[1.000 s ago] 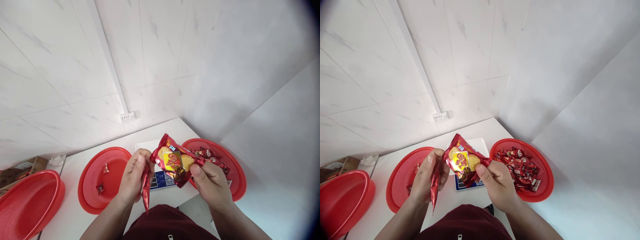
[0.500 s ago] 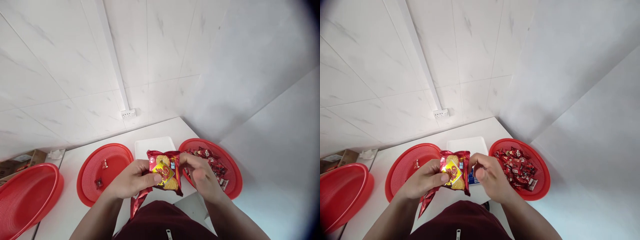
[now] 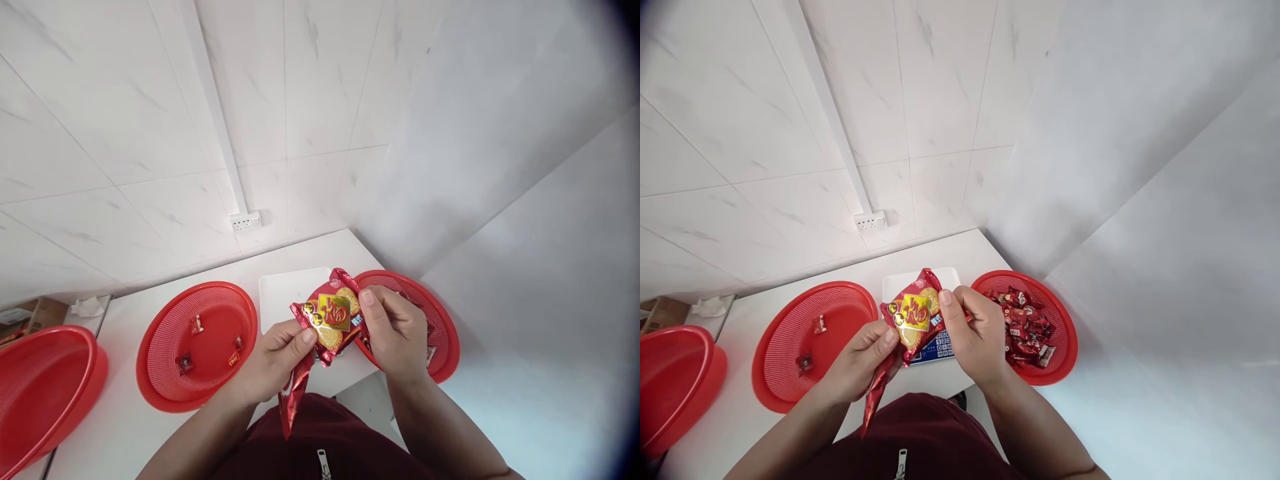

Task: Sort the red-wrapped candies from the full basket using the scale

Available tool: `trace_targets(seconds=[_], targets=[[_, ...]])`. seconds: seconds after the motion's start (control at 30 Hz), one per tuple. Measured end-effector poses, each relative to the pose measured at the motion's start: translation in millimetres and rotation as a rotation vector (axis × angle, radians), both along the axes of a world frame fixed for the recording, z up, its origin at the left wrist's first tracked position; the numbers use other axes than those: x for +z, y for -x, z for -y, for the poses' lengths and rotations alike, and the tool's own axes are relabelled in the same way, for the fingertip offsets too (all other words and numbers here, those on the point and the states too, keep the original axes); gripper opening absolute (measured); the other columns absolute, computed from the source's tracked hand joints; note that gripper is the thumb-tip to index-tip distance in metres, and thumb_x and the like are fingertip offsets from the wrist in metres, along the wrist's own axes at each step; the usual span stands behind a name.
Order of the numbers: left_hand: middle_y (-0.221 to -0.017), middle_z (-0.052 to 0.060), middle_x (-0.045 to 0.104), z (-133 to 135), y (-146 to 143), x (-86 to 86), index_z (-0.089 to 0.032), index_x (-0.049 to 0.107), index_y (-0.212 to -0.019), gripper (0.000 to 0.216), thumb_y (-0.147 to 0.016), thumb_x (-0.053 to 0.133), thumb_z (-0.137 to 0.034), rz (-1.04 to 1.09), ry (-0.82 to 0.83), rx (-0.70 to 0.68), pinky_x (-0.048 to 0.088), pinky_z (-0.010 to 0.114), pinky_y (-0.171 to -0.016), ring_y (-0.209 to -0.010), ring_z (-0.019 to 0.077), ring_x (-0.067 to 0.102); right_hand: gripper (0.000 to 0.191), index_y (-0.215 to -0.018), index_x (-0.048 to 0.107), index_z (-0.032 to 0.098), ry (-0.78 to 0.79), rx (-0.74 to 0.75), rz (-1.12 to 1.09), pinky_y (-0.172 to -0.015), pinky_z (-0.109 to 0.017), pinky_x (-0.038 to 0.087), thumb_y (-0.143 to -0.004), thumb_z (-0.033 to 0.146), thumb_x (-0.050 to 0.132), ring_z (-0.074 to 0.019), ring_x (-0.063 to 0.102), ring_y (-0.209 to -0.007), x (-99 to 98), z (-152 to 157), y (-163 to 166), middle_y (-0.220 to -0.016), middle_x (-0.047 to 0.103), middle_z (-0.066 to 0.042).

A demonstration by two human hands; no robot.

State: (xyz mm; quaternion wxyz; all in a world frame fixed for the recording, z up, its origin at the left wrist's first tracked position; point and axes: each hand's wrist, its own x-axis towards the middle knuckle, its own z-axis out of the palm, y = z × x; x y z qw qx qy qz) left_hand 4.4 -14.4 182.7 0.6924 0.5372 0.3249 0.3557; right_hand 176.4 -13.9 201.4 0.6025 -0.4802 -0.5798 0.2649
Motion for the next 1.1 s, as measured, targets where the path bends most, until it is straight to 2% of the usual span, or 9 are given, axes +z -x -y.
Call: trace_targets(seconds=[0.27, 0.53, 0.77, 0.87, 0.93, 1.03, 1.1], targets=[[-0.042, -0.003, 0.043, 4.3, 4.5, 23.1, -0.014, 0.053, -0.056, 0.042, -0.076, 0.059, -0.051, 0.170, 0.129, 0.108, 0.022, 0.018, -0.037, -0.035, 0.0045, 0.030, 0.042, -0.051, 0.037, 0.019, 0.139, 0.296, -0.207, -0.041, -0.024, 0.026, -0.086, 0.038, 0.051, -0.0081, 0.030, -0.043, -2.4, 10.7, -7.1, -0.046, 0.036, 0.004], [-0.051, 0.001, 0.050, 9.9, 5.2, 29.8, -0.014, 0.058, -0.058, 0.037, -0.071, 0.065, -0.047, 0.213, 0.220, 0.114, 0.029, 0.020, -0.041, -0.041, 0.0065, 0.038, 0.041, -0.051, 0.041, 0.020, 0.130, 0.361, -0.255, -0.040, -0.024, 0.031, -0.086, 0.039, 0.050, -0.0089, 0.035, -0.042, -2.2, 17.0, -8.6, -0.045, 0.040, 0.003], [-0.054, 0.002, 0.054, 10.2, 4.9, 30.0, -0.013, 0.059, -0.059, 0.037, -0.070, 0.066, -0.048, 0.196, 0.228, 0.127, 0.033, 0.021, -0.042, -0.043, 0.0078, 0.041, 0.043, -0.049, 0.042, 0.020, 0.130, 0.342, -0.220, -0.040, -0.024, 0.030, -0.085, 0.042, 0.050, -0.0091, 0.035, -0.041, -4.6, 18.8, -9.7, -0.044, 0.040, 0.002], [-0.050, 0.001, 0.052, 9.8, 4.8, 30.3, -0.014, 0.060, -0.059, 0.037, -0.073, 0.063, -0.048, 0.186, 0.165, 0.122, 0.035, 0.022, -0.043, -0.041, 0.0072, 0.039, 0.042, -0.050, 0.043, 0.020, 0.105, 0.340, -0.211, -0.040, -0.024, 0.029, -0.086, 0.040, 0.050, -0.0085, 0.032, -0.042, -5.4, 18.7, -10.2, -0.045, 0.039, 0.003], [-0.049, 0.000, 0.051, 9.2, 7.0, 30.3, -0.014, 0.062, -0.061, 0.036, -0.078, 0.059, -0.046, 0.149, 0.063, 0.112, 0.038, 0.023, -0.047, -0.043, 0.0084, 0.041, 0.042, -0.050, 0.043, 0.019, 0.091, 0.354, -0.190, -0.041, -0.024, 0.028, -0.087, 0.039, 0.050, -0.0082, 0.030, -0.042, -3.4, 18.2, -12.0, -0.045, 0.037, 0.003], [-0.056, 0.004, 0.057, 7.1, 14.6, 30.4, -0.015, 0.066, -0.065, 0.032, -0.079, 0.059, -0.042, 0.050, -0.122, 0.103, 0.043, 0.027, -0.056, -0.056, 0.0139, 0.051, 0.041, -0.051, 0.042, 0.019, 0.105, 0.351, -0.085, -0.041, -0.024, 0.026, -0.086, 0.040, 0.052, -0.0083, 0.030, -0.044, 4.6, 16.1, -17.3, -0.047, 0.035, 0.004], [-0.062, 0.006, 0.061, 4.9, 20.9, 31.3, -0.016, 0.067, -0.065, 0.028, -0.076, 0.063, -0.042, 0.015, -0.177, 0.104, 0.044, 0.028, -0.058, -0.061, 0.0164, 0.054, 0.038, -0.056, 0.046, 0.019, 0.092, 0.339, -0.015, -0.043, -0.024, 0.029, -0.084, 0.045, 0.054, -0.0092, 0.033, -0.047, 11.1, 13.8, -21.0, -0.051, 0.039, 0.003]])
